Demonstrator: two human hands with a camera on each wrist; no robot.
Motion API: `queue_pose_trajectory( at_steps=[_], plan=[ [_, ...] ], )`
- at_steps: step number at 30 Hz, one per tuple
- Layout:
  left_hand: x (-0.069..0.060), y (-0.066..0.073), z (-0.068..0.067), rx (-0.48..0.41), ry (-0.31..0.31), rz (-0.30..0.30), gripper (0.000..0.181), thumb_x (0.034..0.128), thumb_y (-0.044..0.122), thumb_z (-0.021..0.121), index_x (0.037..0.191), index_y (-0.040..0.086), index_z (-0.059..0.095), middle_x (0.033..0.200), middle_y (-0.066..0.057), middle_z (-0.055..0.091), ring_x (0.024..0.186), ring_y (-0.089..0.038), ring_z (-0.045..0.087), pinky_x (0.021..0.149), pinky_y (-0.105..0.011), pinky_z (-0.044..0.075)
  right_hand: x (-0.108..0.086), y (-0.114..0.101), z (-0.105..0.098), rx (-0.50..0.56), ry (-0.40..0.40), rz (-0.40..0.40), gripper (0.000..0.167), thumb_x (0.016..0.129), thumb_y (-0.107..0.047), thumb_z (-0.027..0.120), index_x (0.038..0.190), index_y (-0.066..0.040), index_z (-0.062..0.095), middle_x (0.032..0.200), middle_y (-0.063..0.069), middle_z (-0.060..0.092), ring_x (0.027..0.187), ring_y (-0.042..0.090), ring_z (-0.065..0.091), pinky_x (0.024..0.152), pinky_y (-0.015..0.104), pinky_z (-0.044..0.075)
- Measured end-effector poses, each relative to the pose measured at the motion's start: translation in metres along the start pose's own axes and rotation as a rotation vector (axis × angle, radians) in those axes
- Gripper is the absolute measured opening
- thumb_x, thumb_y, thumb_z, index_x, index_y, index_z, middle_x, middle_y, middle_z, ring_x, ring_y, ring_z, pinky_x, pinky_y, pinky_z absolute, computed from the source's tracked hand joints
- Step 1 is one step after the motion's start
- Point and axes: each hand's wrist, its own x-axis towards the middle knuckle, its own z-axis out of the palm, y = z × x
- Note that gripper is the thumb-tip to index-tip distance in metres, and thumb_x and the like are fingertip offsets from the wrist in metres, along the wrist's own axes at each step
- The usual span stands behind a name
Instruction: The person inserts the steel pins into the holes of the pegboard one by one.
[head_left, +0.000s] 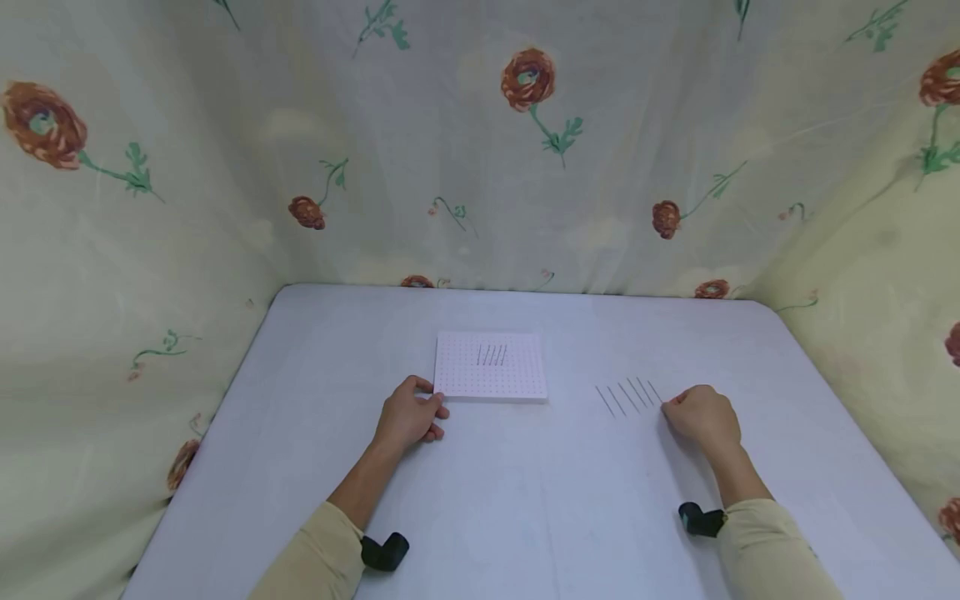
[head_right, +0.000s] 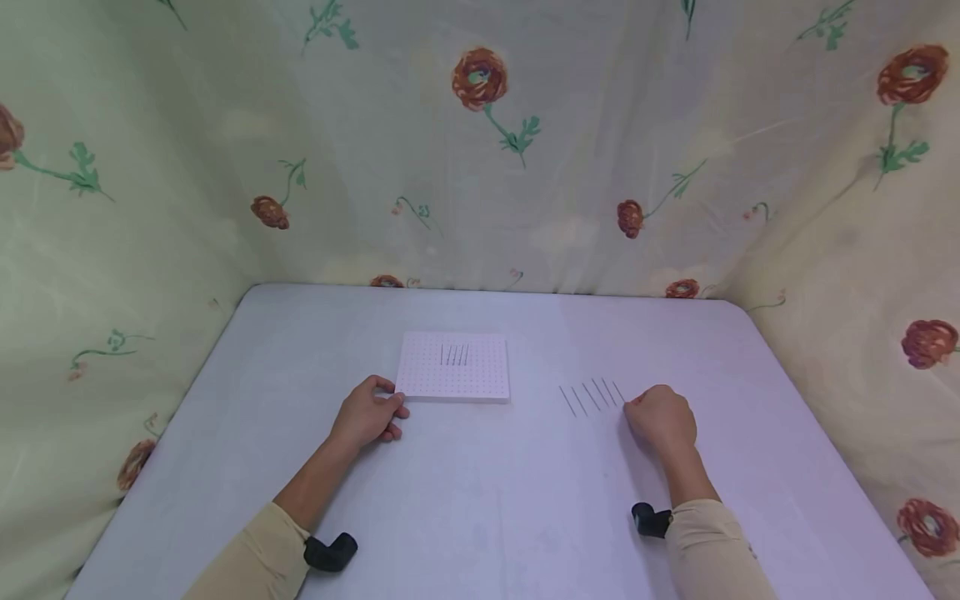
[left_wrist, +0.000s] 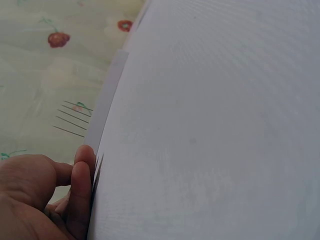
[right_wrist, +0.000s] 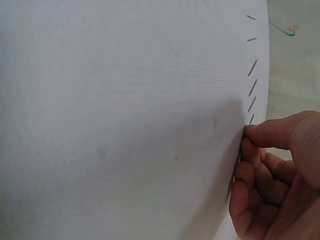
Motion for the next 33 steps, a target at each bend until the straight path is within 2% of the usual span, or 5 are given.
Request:
queue_pose_trajectory(
  at_steps=[5, 13, 19, 28, 33],
  plan=[
    [-0.0011, 0.003, 0.0002, 0.001, 0.005, -0.007, 0.031, 0.1023, 0.02, 0.06, 0.129, 0.006, 0.052, 0.083, -0.005, 0.075, 0.052, -0.013, 0.067, 0.05, -0.022, 0.055, 0.0005, -0.0029, 0.0001, -0.005, 0.005, 0.012, 0.028, 0.089, -0.019, 0.06, 0.091, 0.005, 0.074, 0.09, 0.025, 0.073, 0.071, 0.03, 0.063, 0.055, 0.035, 0.047],
    [-0.0014, 0.0004, 0.0011, 0.008, 0.015, -0.022, 0.03, 0.1021, 0.02, 0.06, 0.128, 0.006, 0.053, 0.082, -0.005, 0.075, 0.051, -0.013, 0.066, 0.05, -0.022, 0.055, 0.0036, -0.004, 0.0016, 0.001, -0.025, -0.012, 0.032, 0.087, -0.022, 0.062, 0.093, 0.007, 0.073, 0.094, 0.027, 0.072, 0.077, 0.034, 0.064, 0.064, 0.042, 0.051],
    [-0.0005, 0.0012, -0.0002, 0.013, 0.016, -0.012, 0.031, 0.1026, 0.021, 0.06, 0.129, 0.006, 0.052, 0.083, -0.006, 0.075, 0.052, -0.013, 0.066, 0.051, -0.023, 0.056, 0.0063, -0.0019, 0.0037, 0.015, -0.043, -0.023, 0.032, 0.088, -0.022, 0.062, 0.093, 0.007, 0.071, 0.092, 0.025, 0.071, 0.077, 0.031, 0.062, 0.065, 0.039, 0.05],
    [-0.0002, 0.0023, -0.0001, -0.018, 0.02, -0.027, 0.031, 0.1021, 0.021, 0.06, 0.128, 0.007, 0.052, 0.083, -0.006, 0.075, 0.053, -0.013, 0.067, 0.052, -0.023, 0.056, 0.0097, -0.0055, 0.0036, -0.031, -0.041, -0.058, 0.034, 0.089, -0.023, 0.06, 0.092, 0.008, 0.072, 0.091, 0.026, 0.071, 0.076, 0.032, 0.062, 0.065, 0.041, 0.052],
    [-0.0013, 0.0015, 0.001, -0.012, 0.015, -0.025, 0.03, 0.102, 0.02, 0.06, 0.128, 0.006, 0.052, 0.082, -0.006, 0.075, 0.052, -0.013, 0.066, 0.05, -0.023, 0.055, 0.0095, -0.003, 0.0074, -0.063, -0.062, -0.092, 0.031, 0.092, -0.021, 0.055, 0.085, 0.005, 0.07, 0.084, 0.022, 0.069, 0.073, 0.031, 0.06, 0.063, 0.039, 0.05]
  ],
)
